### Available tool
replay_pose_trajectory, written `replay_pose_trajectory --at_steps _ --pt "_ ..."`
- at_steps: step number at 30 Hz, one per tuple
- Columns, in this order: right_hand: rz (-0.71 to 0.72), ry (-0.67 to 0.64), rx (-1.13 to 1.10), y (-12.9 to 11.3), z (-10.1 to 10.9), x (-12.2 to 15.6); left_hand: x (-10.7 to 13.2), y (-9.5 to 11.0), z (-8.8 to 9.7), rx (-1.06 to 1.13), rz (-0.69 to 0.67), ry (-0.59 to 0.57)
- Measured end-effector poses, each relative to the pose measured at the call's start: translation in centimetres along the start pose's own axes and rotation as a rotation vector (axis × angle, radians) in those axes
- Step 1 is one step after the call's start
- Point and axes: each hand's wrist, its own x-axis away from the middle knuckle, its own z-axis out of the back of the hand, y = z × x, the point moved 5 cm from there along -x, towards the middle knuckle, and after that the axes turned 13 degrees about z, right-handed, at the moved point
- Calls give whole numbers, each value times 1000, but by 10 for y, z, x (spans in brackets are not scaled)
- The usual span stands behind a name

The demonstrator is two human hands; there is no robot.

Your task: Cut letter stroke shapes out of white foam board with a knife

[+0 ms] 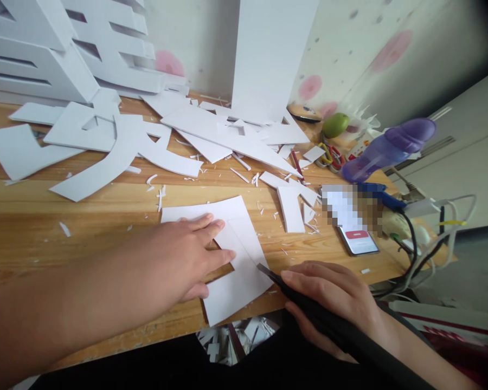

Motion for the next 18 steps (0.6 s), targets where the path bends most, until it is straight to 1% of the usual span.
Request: replay_pose_trajectory --at_steps 2,4,10,15,17,18 --pt "19 2 -13 -1 1 0 0 1 -1 -26 -35 -12" --pt "34 4 -32 -1 4 2 0 0 -1 -40 -34 -17" --pt "26 -9 -30 -3 9 11 0 3 4 -24 -33 34" --pt "26 -3 -23 -6 12 14 -1 2 4 -1 -10 -1" --pt "6 7 -10 -9 15 15 -2 0 3 12 -6 1" --pt "-25 6 2 -10 16 17 -2 -1 2 10 -9 6"
